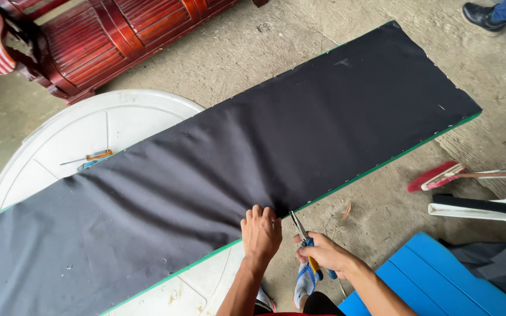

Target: The person uses pliers to remove staples from the edge of a black fabric cover laid over a green board. The person works along the edge, pulling out staples one by one and placing them aside.

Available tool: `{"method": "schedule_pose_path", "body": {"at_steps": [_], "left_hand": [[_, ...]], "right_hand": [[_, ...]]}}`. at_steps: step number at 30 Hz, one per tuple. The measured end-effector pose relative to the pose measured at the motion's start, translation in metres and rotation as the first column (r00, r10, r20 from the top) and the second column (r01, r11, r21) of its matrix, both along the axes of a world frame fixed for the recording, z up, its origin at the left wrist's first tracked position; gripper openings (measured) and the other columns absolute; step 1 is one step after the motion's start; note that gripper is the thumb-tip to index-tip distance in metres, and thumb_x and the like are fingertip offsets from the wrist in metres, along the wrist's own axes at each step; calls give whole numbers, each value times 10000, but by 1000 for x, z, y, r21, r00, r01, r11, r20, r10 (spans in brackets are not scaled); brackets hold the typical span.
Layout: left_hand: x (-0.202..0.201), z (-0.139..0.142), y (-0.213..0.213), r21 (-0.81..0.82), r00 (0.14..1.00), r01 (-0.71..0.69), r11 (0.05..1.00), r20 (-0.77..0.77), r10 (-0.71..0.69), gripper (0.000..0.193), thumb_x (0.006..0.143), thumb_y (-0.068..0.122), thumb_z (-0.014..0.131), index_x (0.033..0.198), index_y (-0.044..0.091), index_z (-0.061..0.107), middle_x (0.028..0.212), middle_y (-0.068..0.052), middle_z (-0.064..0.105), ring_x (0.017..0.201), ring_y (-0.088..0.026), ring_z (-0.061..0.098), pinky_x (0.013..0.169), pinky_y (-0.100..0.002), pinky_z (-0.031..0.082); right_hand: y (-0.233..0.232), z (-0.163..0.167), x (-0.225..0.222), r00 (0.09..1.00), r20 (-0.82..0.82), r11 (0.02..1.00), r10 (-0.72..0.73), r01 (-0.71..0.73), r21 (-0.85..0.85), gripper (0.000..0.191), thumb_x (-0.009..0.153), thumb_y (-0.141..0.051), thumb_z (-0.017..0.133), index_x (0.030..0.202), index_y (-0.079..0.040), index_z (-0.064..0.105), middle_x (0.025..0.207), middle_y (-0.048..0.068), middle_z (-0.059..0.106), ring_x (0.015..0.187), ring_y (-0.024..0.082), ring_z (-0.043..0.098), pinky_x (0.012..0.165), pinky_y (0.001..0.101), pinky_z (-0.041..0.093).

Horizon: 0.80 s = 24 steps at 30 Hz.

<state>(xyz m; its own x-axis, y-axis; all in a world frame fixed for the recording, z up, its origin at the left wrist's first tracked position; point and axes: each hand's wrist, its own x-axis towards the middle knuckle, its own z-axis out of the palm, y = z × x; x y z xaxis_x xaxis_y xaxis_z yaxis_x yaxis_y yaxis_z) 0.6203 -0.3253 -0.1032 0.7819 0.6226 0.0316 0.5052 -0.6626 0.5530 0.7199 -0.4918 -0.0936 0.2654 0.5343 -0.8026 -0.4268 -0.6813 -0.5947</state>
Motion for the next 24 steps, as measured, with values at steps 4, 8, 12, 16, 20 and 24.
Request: {"method": "schedule_pose_path", "body": {"at_steps": [4, 8, 12, 16, 20, 24], "left_hand": [[-4, -7, 4, -8, 997, -49, 999, 65, 49, 160, 867, 220, 738, 896, 84, 658, 943, -107, 603, 919, -339, 571, 768, -466, 448], [-14, -5, 12, -137, 984, -90, 987, 142, 109, 194, 847, 232, 765, 845, 55, 687, 844, -112, 646, 839, -329, 606, 751, -444, 485], [-20, 1, 15, -434, 950, -201, 878, 132, 283, 252, 858, 265, 766, 869, 24, 694, 841, -106, 663, 781, -266, 654, 738, -379, 527], [-17, 3, 15, -365, 952, -219, 905, 124, 280, 249, 869, 248, 758, 860, 9, 690, 838, -117, 663, 788, -271, 642, 741, -382, 520], [-16, 4, 11, -202, 967, -190, 961, 132, 219, 225, 866, 244, 750, 856, 26, 696, 823, -118, 662, 810, -292, 625, 747, -410, 503], [-17, 7, 9, -161, 965, -190, 968, 151, 215, 214, 858, 242, 760, 850, 38, 697, 813, -115, 655, 812, -305, 620, 751, -422, 494]], "right_hand": [[1, 0, 5, 998, 3, 998, 61, -61, 0, 447, 891, -104, 602, 1335, -57, 588, 830, 34, 663, 787, 132, 601, 714, 306, 470], [-2, -5, 9, 991, 82, 992, 106, -111, 56, 472, 874, -117, 628, 1338, -38, 598, 796, 36, 626, 761, 128, 566, 732, 291, 451], [0, -12, 15, 971, 119, 975, 209, -216, 48, 525, 854, -127, 628, 1367, -27, 585, 791, 43, 616, 773, 137, 590, 820, 266, 474], [4, -21, 16, 966, 130, 973, 223, -228, 27, 533, 854, -135, 623, 1376, -37, 572, 795, 45, 632, 777, 140, 594, 819, 291, 478], [7, -30, 13, 985, 64, 982, 161, -167, 90, 468, 882, -134, 623, 1337, -28, 590, 808, 39, 633, 784, 151, 604, 800, 293, 497], [9, -33, 7, 983, -152, 990, 99, -83, 110, 387, 899, -130, 613, 1263, 1, 602, 823, 87, 666, 785, 206, 653, 745, 334, 518]]}}
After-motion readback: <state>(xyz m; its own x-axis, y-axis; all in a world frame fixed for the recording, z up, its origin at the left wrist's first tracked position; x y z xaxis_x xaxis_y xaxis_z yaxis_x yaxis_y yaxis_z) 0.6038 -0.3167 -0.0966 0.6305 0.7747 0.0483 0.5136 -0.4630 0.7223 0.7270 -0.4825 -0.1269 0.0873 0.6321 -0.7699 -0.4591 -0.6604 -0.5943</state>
